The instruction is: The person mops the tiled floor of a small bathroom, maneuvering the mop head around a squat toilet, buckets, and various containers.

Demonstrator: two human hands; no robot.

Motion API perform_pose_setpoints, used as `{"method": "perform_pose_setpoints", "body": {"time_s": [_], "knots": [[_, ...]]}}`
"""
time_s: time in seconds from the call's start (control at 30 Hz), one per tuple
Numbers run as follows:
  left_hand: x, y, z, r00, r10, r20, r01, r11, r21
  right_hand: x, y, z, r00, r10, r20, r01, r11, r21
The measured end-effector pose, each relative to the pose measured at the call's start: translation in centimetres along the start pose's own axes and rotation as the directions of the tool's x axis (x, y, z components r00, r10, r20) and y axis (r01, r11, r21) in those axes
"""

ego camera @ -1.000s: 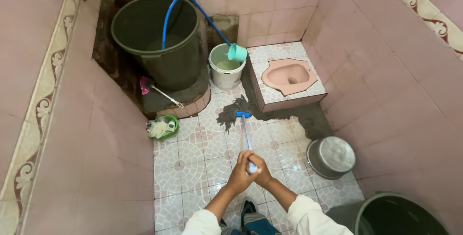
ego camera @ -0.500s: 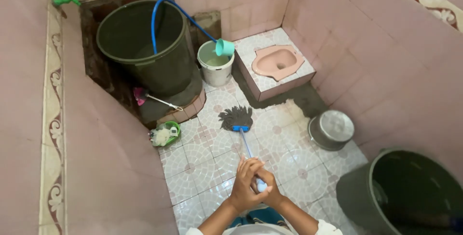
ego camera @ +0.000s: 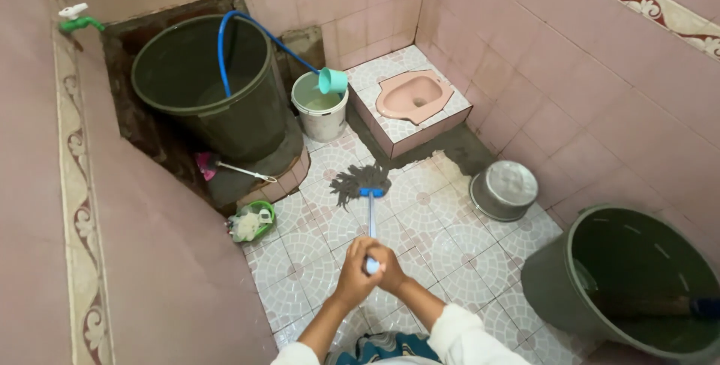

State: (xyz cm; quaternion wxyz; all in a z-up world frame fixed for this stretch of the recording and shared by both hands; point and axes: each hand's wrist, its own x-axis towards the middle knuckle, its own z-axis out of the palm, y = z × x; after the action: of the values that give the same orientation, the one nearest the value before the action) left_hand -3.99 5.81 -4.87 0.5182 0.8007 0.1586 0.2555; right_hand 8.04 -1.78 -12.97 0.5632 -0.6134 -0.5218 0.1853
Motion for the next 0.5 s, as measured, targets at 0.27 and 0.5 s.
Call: {"method": "perform_pose_setpoints", "body": {"time_s": [0.27, 0.5], "knots": [[-1.5, -0.5, 3.4, 0.987, -0.13, 0.1, 0.132, 0.991, -0.012, -1.3, -3.1, -4.2, 0.987, 0.035, 0.16, -0.046, 0.997, 0.069], [-6.4, 5.5, 7.7, 0.99, -0.063, 0.126, 0.075, 0.992, -0.099, -9.8, -6.2, -7.0, 0.995, 0.039, 0.091, -0.043, 0.998, 0.041]]}}
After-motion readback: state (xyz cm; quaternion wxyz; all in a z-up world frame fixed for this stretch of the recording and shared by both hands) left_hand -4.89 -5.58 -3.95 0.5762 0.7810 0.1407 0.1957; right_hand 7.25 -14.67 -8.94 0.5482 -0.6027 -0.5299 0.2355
